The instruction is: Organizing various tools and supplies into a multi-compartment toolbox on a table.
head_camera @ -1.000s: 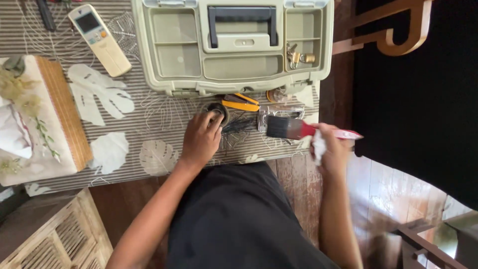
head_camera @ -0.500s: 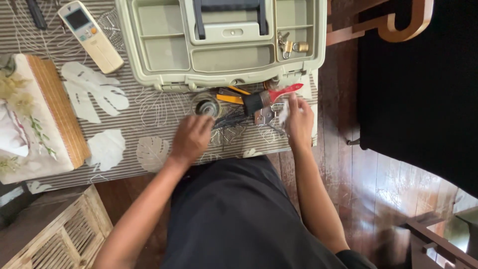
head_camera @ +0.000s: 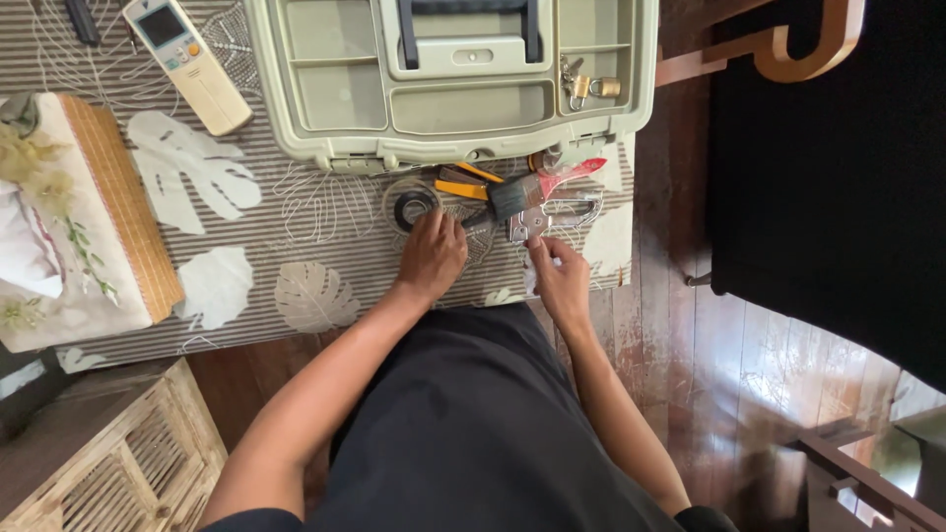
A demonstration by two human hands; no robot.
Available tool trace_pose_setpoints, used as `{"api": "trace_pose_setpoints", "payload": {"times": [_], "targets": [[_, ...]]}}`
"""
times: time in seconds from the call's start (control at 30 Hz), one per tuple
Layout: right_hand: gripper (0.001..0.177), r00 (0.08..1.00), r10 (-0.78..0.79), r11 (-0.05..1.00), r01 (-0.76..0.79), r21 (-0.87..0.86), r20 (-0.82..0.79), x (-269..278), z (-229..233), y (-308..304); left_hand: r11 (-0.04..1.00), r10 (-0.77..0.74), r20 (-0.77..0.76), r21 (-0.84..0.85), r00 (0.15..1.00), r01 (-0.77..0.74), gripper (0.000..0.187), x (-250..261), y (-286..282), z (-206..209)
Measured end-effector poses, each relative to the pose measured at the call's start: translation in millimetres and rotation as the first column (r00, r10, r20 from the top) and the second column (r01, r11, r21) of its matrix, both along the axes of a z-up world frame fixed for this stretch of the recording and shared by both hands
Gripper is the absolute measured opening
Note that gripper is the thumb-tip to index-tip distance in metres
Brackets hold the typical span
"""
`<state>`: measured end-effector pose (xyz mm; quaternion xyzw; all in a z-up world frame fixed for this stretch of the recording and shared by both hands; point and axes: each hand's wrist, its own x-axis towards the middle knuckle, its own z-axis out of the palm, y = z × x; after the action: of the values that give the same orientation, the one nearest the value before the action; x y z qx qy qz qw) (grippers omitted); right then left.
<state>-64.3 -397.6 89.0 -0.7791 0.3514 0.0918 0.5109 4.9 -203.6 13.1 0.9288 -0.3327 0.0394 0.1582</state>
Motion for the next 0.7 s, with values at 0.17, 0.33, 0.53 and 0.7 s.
{"api": "trace_pose_setpoints", "payload": {"times": [0.17, 0.33, 0.53, 0.7], "targets": [[0.032, 0.999, -0.035, 0.999, 0.035, -0.018, 0.003, 0.7, 5.9, -2.2, 0.968, -0.155, -0.078, 0.189, 0.985, 0.167, 0.011, 8.5, -3.1, -10.1], [0.032, 1.000, -0.025, 0.999, 0.026, -0.037, 0.006, 0.7, 4.6, -1.1, 0.954, -0.229, -0.184, 0.155, 0.956, 0.258, 0.011, 10.1, 6.4, -24.5], [0.026, 0.935, 0.293, 0.937, -0.239, -0.256, 0.199, 8.1, -15.0, 15.3, 0.915, -0.009, -0.540, -0.344, 0.842, -0.211, 0.021, 30.3, 44.6, 35.7], [0.012, 0.771, 0.603, 0.771, -0.498, -0.397, 0.205, 39.1, -20.7, 53.4, 0.726, -0.011, -0.830, -0.390, 0.557, -0.567, 0.034, 33.2, 76.5, 19.1]]}}
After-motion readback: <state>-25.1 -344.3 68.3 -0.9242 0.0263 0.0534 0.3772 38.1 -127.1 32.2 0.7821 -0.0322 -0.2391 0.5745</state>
